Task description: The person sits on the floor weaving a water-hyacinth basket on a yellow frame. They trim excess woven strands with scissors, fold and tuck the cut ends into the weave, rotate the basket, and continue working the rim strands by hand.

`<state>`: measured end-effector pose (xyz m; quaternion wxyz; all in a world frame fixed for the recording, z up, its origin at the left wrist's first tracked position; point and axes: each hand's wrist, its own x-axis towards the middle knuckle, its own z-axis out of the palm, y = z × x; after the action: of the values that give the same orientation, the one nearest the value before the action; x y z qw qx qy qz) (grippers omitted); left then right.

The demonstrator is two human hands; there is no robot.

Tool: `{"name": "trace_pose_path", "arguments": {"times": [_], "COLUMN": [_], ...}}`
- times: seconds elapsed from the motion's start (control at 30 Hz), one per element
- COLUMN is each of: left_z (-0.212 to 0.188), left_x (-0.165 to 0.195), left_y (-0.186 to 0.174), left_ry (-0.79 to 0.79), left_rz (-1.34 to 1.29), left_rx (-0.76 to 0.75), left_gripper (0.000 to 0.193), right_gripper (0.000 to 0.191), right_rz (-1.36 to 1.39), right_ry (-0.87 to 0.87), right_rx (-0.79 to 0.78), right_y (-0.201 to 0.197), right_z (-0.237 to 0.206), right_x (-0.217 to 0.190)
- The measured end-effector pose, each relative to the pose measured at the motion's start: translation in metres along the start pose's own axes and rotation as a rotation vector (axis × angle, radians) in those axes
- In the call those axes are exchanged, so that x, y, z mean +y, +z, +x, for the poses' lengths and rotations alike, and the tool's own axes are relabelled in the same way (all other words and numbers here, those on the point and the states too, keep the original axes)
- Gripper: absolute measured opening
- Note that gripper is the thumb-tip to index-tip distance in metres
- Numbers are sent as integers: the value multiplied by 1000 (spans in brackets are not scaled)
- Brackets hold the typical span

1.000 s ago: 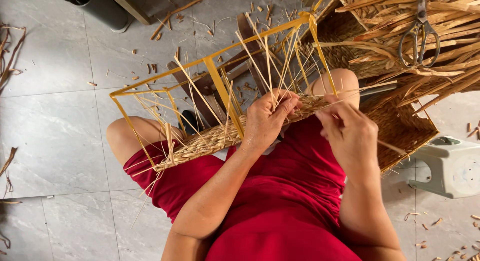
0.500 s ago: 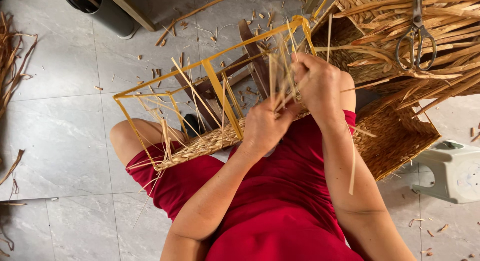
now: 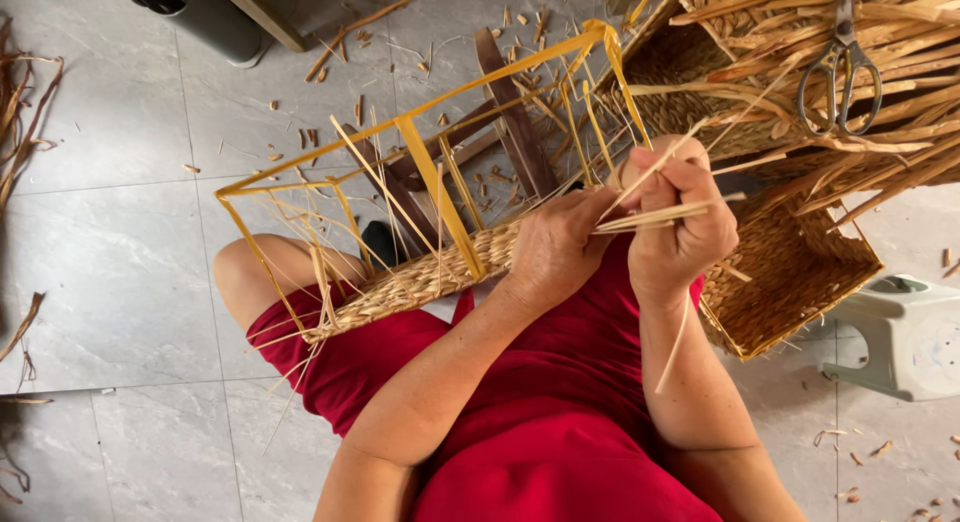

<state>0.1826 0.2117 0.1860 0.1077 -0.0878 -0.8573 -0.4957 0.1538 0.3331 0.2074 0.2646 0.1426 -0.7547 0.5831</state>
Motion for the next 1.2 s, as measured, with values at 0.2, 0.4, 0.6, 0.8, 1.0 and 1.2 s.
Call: {"name": "trace_pose_path", "arguments": {"times": [0.2,0.4,0.6,0.8,1.0,1.2], "left_z": [-1,20,42,55,58,56], "left_x": [-8,-22,-44,-47,-47,-43], "left_y": [4,15,9,16,18,15], "left_ry": [-101,-457,-608,-651,-681,-652], "left_rz": [-147,-398,-485,-641,-622,-611], "left_rx": [-20,-3,-54,-49,-41,-30], "left_gripper": [23,24,25,23,23,22], "right_gripper": [9,36,36,20,16,26], "right_rz": [-91,-135,-174,-99,-193,-288], "right_ry": [-26,275,47,486,540,362], "right_rx": [-30,-356,-321,-447,-312,-228], "right_y": [2,35,10,-44,-72,-59], "right_z": [2,60,31,-48,-59,-37], "right_x": [-2,21,2,-29,-5,6]}}
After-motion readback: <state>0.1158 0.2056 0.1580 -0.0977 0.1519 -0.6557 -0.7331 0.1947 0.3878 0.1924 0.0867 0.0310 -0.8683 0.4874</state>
